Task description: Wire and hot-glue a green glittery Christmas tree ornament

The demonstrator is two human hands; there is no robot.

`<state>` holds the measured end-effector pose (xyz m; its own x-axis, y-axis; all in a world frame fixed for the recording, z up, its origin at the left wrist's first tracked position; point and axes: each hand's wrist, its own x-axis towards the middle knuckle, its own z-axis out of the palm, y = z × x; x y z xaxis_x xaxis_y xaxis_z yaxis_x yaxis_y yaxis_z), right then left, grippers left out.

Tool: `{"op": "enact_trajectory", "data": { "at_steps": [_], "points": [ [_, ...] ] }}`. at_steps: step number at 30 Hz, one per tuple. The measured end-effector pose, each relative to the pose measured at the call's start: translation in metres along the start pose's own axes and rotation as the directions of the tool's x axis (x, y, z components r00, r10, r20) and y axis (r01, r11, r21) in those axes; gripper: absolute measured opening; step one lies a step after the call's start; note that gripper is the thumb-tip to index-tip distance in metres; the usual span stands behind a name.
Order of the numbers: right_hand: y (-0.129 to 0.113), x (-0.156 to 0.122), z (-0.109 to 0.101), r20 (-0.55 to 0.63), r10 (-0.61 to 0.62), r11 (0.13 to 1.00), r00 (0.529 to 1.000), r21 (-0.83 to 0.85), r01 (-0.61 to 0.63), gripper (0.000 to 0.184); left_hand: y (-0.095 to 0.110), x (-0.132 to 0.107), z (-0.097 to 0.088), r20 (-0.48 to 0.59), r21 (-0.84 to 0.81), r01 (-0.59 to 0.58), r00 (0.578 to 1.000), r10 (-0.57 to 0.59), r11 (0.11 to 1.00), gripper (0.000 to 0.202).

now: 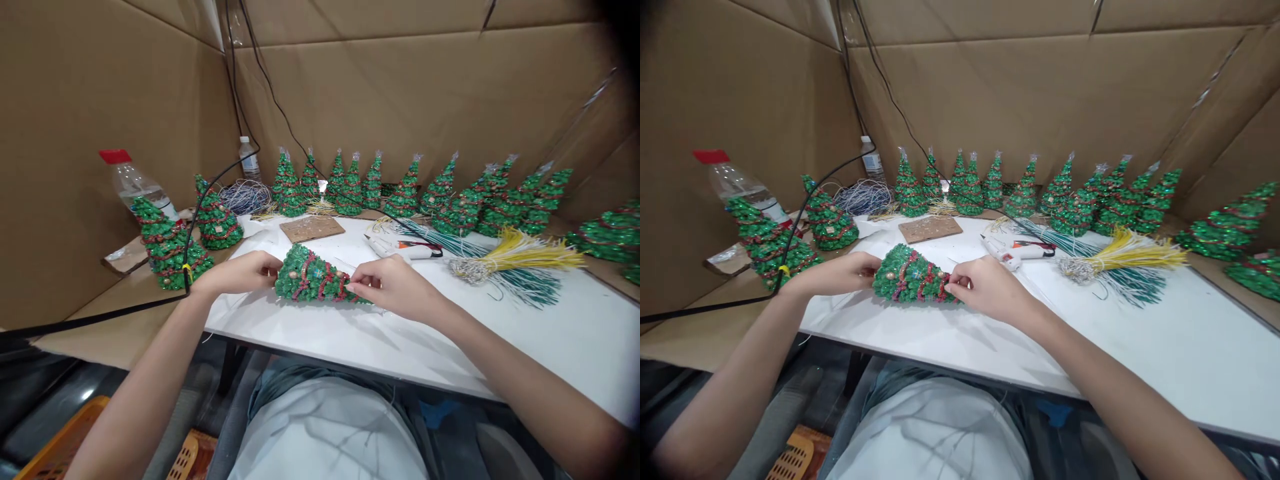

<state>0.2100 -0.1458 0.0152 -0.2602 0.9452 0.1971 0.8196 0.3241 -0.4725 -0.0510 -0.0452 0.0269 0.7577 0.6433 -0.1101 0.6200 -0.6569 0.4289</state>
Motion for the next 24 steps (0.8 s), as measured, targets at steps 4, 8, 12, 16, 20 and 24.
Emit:
{"op": "enact_trajectory", "data": {
  "at_steps": [4,8,12,16,20,24],
  "points": [
    [0.001,0.001,0.002,0.015,-0.016,1.000,1.000,0.024,0.016,0.014,0.001,0.002,-0.004,0.011,0.044,0.001,1.000,-0.001,0.999,0.020],
    [0.005,0.002,0.000,0.061,-0.056,0.997,0.997,0.054,0.053,0.013,0.000,0.002,-0.005,-0.052,0.078,0.029,0.998,-0.025,0.997,0.022],
    [0.009,0.002,0.000,0.043,-0.113,0.993,0.993,0.028,0.112,0.016,0.003,0.001,-0.004,-0.072,0.072,0.035,0.997,-0.030,0.997,0.020],
    [0.010,0.001,0.003,-0.006,-0.156,0.988,0.988,-0.015,0.156,0.018,0.006,0.001,-0.004,-0.067,0.056,0.043,0.997,-0.039,0.998,0.015],
    [0.007,0.000,0.005,-0.028,-0.208,0.974,0.978,-0.099,0.204,0.019,0.008,0.002,-0.002,-0.090,0.051,0.049,0.995,-0.044,0.998,0.013],
    [0.003,-0.001,0.008,-0.011,-0.238,0.949,0.971,-0.215,0.230,0.021,0.008,0.003,0.001,-0.099,0.037,0.001,0.995,0.003,0.999,0.016]
  ]
}}
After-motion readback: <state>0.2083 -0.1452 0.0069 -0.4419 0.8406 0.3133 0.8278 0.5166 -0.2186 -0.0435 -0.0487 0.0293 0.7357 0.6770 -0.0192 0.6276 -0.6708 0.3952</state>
